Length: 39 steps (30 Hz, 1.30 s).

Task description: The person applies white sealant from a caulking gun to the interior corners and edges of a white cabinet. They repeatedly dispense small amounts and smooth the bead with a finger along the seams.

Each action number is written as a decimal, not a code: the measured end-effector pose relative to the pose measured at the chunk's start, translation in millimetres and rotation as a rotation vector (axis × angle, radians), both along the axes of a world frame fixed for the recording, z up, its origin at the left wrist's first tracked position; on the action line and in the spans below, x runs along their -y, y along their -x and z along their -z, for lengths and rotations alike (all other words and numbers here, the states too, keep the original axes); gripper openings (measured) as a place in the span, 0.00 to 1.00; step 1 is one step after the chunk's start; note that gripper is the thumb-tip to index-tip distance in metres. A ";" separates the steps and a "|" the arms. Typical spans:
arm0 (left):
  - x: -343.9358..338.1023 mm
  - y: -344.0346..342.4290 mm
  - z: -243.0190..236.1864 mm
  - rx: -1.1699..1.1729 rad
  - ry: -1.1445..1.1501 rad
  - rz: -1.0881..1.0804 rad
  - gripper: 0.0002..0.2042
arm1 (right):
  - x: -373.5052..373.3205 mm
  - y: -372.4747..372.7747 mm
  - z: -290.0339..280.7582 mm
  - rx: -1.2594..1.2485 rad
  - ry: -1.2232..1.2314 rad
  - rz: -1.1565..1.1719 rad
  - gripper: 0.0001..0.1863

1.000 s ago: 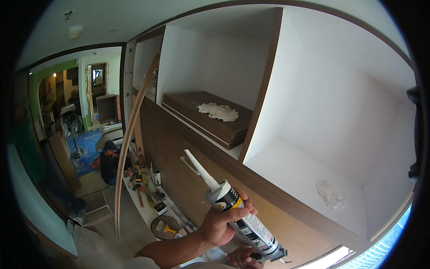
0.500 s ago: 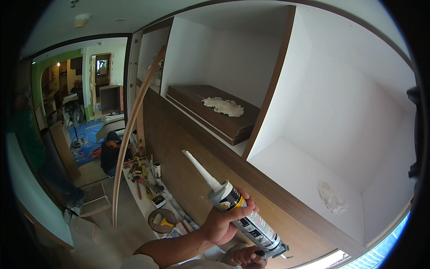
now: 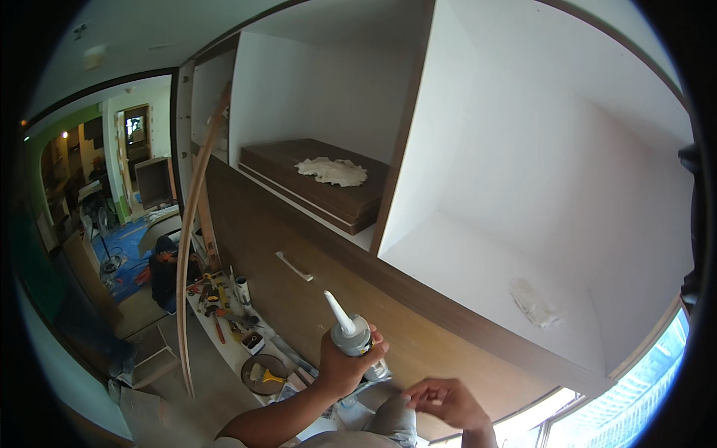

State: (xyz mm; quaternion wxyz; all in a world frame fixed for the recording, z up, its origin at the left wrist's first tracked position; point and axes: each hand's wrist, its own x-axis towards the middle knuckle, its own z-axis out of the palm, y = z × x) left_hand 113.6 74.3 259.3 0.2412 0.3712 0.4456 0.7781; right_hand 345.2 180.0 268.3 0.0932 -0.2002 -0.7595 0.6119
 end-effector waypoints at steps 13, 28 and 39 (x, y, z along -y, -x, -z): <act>19.2 -11.9 17.4 -0.349 0.247 -0.236 0.18 | 30.6 81.8 -114.3 -0.463 -0.618 0.188 0.16; 9.1 -2.9 31.0 -0.491 0.365 -0.377 0.19 | 12.3 91.8 -101.2 -0.329 -0.691 0.314 0.09; 1.4 25.1 45.9 -0.536 0.499 -0.464 0.19 | -8.8 96.5 -106.2 -0.185 -0.504 0.153 0.13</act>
